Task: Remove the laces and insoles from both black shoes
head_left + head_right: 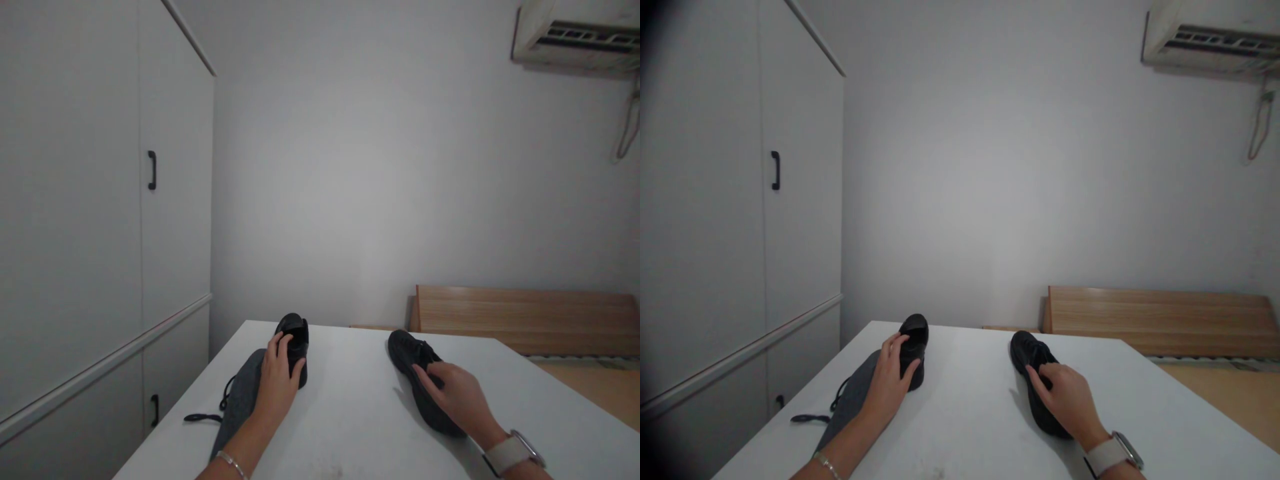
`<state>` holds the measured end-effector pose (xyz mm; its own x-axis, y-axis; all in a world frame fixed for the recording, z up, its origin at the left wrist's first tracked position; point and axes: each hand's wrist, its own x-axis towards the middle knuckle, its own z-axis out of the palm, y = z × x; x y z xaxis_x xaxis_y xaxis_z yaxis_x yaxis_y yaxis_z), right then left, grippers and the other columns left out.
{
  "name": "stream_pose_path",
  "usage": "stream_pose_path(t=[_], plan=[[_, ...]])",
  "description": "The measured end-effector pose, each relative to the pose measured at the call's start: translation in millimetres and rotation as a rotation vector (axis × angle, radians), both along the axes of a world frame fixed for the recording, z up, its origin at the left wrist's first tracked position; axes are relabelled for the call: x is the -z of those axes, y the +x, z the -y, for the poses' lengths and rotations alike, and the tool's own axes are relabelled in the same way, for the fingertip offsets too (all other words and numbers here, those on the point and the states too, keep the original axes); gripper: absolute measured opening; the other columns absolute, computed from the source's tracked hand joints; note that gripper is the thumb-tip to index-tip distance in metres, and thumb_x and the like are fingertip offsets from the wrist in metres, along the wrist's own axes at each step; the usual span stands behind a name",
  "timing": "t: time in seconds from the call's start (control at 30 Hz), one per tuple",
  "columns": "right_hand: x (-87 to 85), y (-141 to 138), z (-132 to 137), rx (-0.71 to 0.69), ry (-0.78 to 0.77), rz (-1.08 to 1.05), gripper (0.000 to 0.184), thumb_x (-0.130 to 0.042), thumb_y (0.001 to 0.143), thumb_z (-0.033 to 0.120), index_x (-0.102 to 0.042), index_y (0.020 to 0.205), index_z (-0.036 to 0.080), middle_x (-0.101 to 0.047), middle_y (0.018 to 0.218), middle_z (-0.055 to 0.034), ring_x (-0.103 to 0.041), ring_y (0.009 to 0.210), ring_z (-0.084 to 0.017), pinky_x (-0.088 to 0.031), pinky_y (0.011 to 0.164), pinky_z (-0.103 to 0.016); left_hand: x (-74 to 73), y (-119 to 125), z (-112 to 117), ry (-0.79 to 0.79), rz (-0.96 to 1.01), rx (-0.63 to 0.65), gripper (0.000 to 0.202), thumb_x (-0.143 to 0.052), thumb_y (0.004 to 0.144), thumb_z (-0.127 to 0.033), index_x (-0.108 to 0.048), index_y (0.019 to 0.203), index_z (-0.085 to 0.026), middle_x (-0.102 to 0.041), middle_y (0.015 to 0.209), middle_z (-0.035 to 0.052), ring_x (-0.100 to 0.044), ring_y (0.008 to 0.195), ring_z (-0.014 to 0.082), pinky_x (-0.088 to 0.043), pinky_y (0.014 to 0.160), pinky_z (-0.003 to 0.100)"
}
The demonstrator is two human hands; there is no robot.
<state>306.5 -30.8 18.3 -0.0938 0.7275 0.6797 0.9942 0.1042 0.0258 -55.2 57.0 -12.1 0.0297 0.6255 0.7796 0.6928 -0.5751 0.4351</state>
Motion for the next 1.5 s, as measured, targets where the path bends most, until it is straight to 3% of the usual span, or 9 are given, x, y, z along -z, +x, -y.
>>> stream_pose_path(t=[0.13,0.23,0.37,0.53,0.7,0.87,1.03,1.3,1.5], plan=[[-5.2,-41.6,15.7,-0.204,0.135,-0.06,0.049,-0.042,0.099,0.04,-0.052,0.055,0.02,-0.054,0.053,-0.0012,-0.055,0.05,-0.016,-0.033,0.055,-0.029,-17.0,11.6,22.2,0.111,-0.074,0.089,0.039,-0.05,0.094,-0.019,-0.04,0.132,-0.022,-0.038,0.142,0.0142,-0.033,0.136,0.0322,-0.032,0.111,0.059],[-17.3,-74.0,37.5,-0.516,0.132,-0.182,0.046,-0.04,0.1,0.028,-0.05,0.056,0.02,-0.046,0.051,0.0009,-0.047,0.048,-0.013,-0.03,0.05,-0.027,-31.5,22.3,46.3,0.095,-0.143,0.308,0.032,-0.047,0.096,-0.019,-0.044,0.128,-0.025,-0.044,0.14,0.012,-0.039,0.133,0.0278,-0.036,0.11,0.054],[-32.5,-90.4,56.0,-0.864,0.102,-0.486,0.039,-0.03,0.102,0.027,-0.065,0.085,0.02,-0.057,0.065,-0.002,-0.057,0.062,-0.016,-0.041,0.058,-0.028,-46.7,34.0,76.2,-0.056,-0.259,0.617,0.033,-0.053,0.095,-0.024,-0.047,0.128,-0.027,-0.052,0.135,0.0097,-0.049,0.126,0.0243,-0.043,0.106,0.043],[-17.4,-81.6,37.0,-0.632,0.041,-0.704,0.02,-0.05,0.096,0.034,-0.067,0.096,0.023,-0.065,0.09,-0.0061,-0.062,0.087,-0.022,-0.05,0.075,-0.033,-49.5,42.0,90.6,-0.173,-0.293,0.776,0.041,-0.059,0.092,-0.029,-0.049,0.132,-0.026,-0.049,0.139,0.011,-0.047,0.128,0.0255,-0.04,0.109,0.042],[16.6,-78.0,16.9,-0.429,-0.156,-0.94,0.041,-0.048,0.092,0.052,-0.063,0.117,0.025,-0.062,0.122,-0.0101,-0.055,0.119,-0.028,-0.044,0.103,-0.047,-47.1,44.6,90.6,-0.226,-0.26,0.857,0.025,-0.057,0.093,-0.029,-0.06,0.117,-0.025,-0.053,0.135,0.0096,-0.049,0.124,0.0258,-0.041,0.106,0.042],[15.3,-85.7,29.4,-0.527,-0.293,-0.881,0.041,-0.046,0.094,0.052,-0.061,0.123,0.027,-0.06,0.128,-0.0093,-0.051,0.125,-0.028,-0.037,0.11,-0.052,-52.3,48.0,95.3,-0.208,-0.131,0.87,0.014,-0.057,0.091,-0.025,-0.062,0.103,-0.021,-0.058,0.116,0.0099,-0.054,0.108,0.025,-0.044,0.095,0.04],[0.9,-98.2,46.3,-0.683,-0.379,-0.766,0.038,-0.049,0.096,0.046,-0.058,0.129,0.03,-0.06,0.131,-0.0092,-0.053,0.125,-0.027,-0.043,0.107,-0.048,-60.4,49.6,102.8,-0.22,-0.117,0.832,0.03,-0.069,0.076,-0.016,-0.061,0.105,-0.022,-0.053,0.103,0.0068,-0.053,0.099,0.0238,-0.045,0.087,0.037],[2.2,-100.2,46.0,-0.763,-0.423,-0.747,0.038,-0.046,0.098,0.041,-0.053,0.134,0.03,-0.052,0.141,-0.0099,-0.047,0.133,-0.025,-0.038,0.112,-0.048,-75.0,46.1,105.2,-0.239,-0.216,0.86,0.059,-0.052,0.057,0.005,-0.057,0.109,-0.022,-0.052,0.111,0.0063,-0.048,0.106,0.0231,-0.042,0.095,0.038],[1.2,-101.7,48.2,-0.778,-0.349,-0.736,0.036,-0.05,0.097,0.037,-0.057,0.131,0.029,-0.055,0.138,-0.0113,-0.05,0.131,-0.026,-0.041,0.109,-0.047,-71.6,51.4,108.5,-0.207,-0.201,0.752,0.034,-0.056,0.069,0.001,-0.058,0.094,-0.02,-0.058,0.099,0.0055,-0.05,0.099,0.0237,-0.042,0.089,0.038]])
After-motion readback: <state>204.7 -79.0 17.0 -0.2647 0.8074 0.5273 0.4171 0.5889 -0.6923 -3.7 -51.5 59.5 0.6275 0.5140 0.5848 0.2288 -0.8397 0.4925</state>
